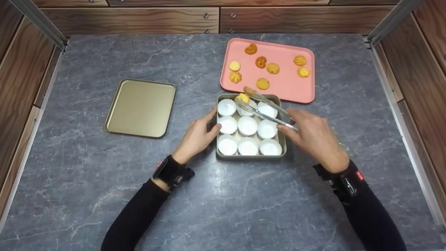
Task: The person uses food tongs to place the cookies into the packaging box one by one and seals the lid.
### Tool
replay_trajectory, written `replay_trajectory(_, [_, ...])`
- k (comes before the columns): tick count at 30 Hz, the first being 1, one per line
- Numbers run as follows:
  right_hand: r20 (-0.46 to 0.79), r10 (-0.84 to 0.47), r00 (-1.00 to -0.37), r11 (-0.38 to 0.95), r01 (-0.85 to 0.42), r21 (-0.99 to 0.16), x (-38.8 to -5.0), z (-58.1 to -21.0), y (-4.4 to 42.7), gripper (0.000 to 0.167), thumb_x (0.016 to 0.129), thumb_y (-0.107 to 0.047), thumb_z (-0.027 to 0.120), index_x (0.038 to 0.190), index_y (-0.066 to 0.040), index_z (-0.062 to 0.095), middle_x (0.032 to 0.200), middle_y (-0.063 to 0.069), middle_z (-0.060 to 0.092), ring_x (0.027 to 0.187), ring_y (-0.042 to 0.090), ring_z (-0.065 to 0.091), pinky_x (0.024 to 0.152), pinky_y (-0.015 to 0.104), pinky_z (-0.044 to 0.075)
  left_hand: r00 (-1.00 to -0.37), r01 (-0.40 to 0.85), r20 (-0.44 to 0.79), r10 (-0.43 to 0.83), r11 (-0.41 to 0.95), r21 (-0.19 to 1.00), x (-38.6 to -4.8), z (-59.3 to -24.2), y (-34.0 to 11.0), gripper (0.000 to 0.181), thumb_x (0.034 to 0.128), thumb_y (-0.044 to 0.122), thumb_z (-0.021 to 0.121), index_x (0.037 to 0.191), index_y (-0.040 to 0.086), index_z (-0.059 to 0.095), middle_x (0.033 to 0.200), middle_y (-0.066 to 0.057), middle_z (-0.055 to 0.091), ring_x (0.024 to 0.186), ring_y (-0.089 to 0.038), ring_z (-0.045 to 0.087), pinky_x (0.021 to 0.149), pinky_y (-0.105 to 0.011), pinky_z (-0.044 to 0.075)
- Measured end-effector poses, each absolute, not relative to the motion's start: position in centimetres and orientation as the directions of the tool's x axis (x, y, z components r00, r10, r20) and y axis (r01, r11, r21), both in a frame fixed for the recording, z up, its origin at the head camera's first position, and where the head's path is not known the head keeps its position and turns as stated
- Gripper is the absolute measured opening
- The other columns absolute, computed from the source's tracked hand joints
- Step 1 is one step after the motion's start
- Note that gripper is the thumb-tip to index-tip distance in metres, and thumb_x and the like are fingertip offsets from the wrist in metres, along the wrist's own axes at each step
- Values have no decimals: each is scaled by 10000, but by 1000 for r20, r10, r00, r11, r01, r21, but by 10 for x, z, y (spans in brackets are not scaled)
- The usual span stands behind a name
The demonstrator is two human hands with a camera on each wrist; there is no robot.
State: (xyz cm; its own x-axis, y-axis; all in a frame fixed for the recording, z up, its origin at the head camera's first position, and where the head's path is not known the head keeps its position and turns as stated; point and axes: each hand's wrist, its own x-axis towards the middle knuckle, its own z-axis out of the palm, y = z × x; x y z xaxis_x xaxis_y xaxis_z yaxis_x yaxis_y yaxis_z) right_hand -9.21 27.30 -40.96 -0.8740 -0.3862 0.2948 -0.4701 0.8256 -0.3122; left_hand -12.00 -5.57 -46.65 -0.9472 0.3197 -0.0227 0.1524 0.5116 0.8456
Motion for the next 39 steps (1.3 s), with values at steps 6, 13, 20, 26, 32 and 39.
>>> replay_trajectory(6, [267,-450,-852,808,-515,-284,-98,-411,260,401,923,-266,801,1190,11,688,914,148,715,724,284,672,584,429,574,-950,119,-51,307,510,852,-119,-467,-55,656,1017,226,641,1590,54,373,1361,-236,640,436,-89,461,423,-303,479])
replay_trajectory(13, [248,-467,-848,816,-522,-248,-103,-414,247,393,918,-290,805,1162,-5,687,809,76,646,644,239,589,511,387,499,-955,118,-45,293,516,849,-120,-468,-55,643,1012,231,648,1581,60,401,1542,-190,491,1025,-282,707,987,-413,552])
replay_trajectory(20, [206,-472,-858,832,-510,-218,-107,-415,237,388,920,-311,802,1139,-12,686,824,90,659,666,260,618,530,422,525,-957,119,-40,288,515,849,-120,-468,-55,638,1010,230,648,1579,70,408,1561,-164,469,1392,-308,511,1190,-436,378])
replay_trajectory(26, [186,-471,-862,844,-502,-189,-108,-415,232,390,916,-326,805,1114,-12,688,795,88,637,646,260,601,516,420,511,-955,113,-50,291,515,849,-119,-468,-55,647,1009,230,651,1583,74,397,1578,-170,444,1405,-316,494,1194,-457,371])
replay_trajectory(32, [195,-473,-859,844,-505,-178,-109,-416,232,420,908,-338,812,1124,-1,681,801,102,645,641,273,610,509,413,512,-955,113,-49,291,514,850,-119,-468,-55,649,1011,244,646,1584,73,393,1569,-180,454,1340,-304,554,1186,-453,383])
replay_trajectory(39, [216,-479,-851,824,-521,-224,-107,-415,237,381,903,-323,819,1072,-18,668,802,93,638,646,266,615,514,407,522,-956,113,-45,291,506,855,-120,-468,-55,645,1009,225,646,1580,59,397,1571,-183,453,1252,-314,609,1178,-452,396])
